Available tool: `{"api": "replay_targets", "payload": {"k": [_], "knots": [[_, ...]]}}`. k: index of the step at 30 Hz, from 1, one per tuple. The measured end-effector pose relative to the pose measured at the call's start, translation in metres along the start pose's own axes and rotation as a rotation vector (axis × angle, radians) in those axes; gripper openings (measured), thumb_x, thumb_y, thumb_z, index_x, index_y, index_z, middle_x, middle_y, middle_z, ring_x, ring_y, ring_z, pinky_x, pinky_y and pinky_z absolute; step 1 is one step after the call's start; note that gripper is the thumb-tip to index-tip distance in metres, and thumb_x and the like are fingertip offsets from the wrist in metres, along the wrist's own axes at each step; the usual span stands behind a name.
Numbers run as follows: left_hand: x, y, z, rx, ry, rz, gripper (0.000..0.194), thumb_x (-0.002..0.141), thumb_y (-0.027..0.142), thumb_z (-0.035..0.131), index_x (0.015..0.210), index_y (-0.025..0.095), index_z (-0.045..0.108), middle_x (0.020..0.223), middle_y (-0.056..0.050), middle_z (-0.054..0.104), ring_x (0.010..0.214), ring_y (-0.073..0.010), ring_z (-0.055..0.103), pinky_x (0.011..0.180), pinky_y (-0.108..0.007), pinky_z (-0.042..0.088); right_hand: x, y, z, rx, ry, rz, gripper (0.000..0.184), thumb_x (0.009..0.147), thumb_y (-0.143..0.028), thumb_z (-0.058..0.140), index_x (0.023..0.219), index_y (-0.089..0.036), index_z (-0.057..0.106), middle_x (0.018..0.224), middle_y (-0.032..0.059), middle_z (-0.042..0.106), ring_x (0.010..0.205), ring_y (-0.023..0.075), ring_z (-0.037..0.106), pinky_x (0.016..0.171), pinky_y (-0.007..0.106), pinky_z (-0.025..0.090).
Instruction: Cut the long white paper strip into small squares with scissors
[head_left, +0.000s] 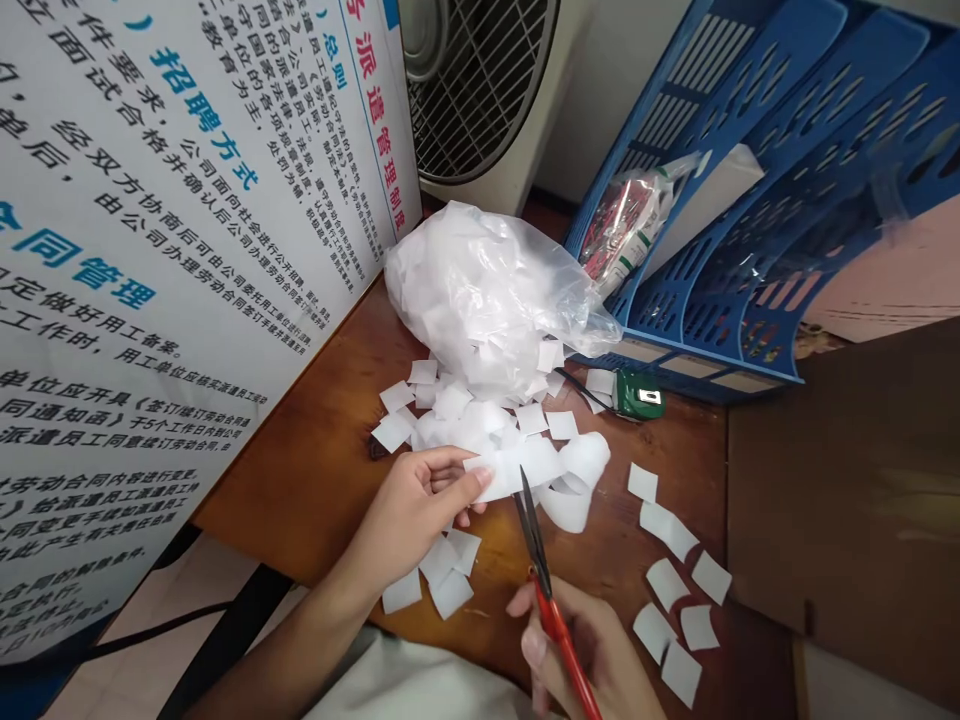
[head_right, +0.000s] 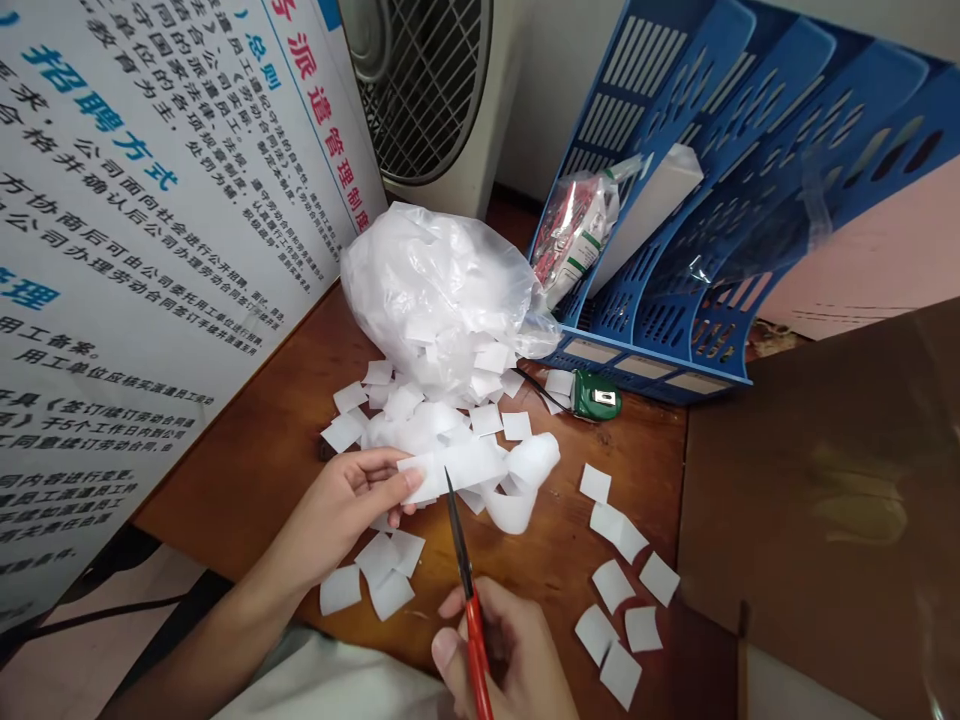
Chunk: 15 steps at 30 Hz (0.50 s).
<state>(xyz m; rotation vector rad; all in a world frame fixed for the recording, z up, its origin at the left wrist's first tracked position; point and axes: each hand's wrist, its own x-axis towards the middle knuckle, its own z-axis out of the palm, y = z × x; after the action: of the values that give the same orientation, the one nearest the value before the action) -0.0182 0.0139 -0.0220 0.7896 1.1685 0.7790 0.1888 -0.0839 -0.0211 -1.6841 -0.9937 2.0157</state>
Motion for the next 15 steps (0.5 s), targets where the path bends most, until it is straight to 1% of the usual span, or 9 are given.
{"api": "replay_targets", "payload": {"k": [4,8,10,13,15], "knots": [[-0.005,0.004,0.004,0.023,0.014,0.004,0.028,0.089,0.040,0.073,0.097,0.013,0.075,0.070,-0.002,0.068,0.063,-0.0105,0.059,0.058,-0.018,0.050,0.009,-0.012,0.003,-0.008,-0.022,-0.046,0.064,0.085,-0.074,0.058,0.104,-0.014,0.058,0.070,-0.0013,0.048,0.056,0.0100,0.049,0.056,0.023,0.041],[-0.006,0.005,0.006,0.031,0.024,0.022,0.026,0.089,0.039,0.073,0.095,0.014,0.075,0.071,-0.002,0.069,0.064,-0.0118,0.063,0.059,-0.018,0.052,0.009,-0.015,0.009,0.017,0.053,-0.050,0.061,0.085,-0.071,0.060,0.107,-0.014,0.060,0.075,0.0000,0.051,0.058,0.0102,0.052,0.059,0.023,0.044],[-0.007,0.005,0.007,0.038,0.020,0.028,0.026,0.089,0.040,0.072,0.093,0.014,0.075,0.071,-0.002,0.069,0.064,-0.0126,0.064,0.059,-0.019,0.052,0.008,-0.017,0.011,0.042,0.080,-0.053,0.060,0.084,-0.070,0.062,0.106,-0.014,0.060,0.075,-0.0004,0.050,0.058,0.0098,0.051,0.059,0.023,0.044],[-0.007,0.005,0.007,0.048,0.023,0.031,0.025,0.089,0.040,0.072,0.092,0.015,0.075,0.071,-0.002,0.070,0.065,-0.0130,0.065,0.059,-0.019,0.053,0.008,-0.020,0.013,0.071,0.080,-0.060,0.059,0.082,-0.070,0.065,0.101,-0.014,0.061,0.073,-0.0015,0.048,0.056,0.0089,0.049,0.056,0.022,0.042],[-0.008,0.005,0.007,0.056,0.027,0.029,0.024,0.090,0.039,0.072,0.092,0.015,0.076,0.071,-0.002,0.070,0.065,-0.0122,0.065,0.059,-0.018,0.052,0.008,-0.019,0.013,0.070,0.076,-0.059,0.059,0.083,-0.069,0.065,0.102,-0.014,0.061,0.073,-0.0011,0.049,0.056,0.0086,0.048,0.056,0.022,0.043]]}}
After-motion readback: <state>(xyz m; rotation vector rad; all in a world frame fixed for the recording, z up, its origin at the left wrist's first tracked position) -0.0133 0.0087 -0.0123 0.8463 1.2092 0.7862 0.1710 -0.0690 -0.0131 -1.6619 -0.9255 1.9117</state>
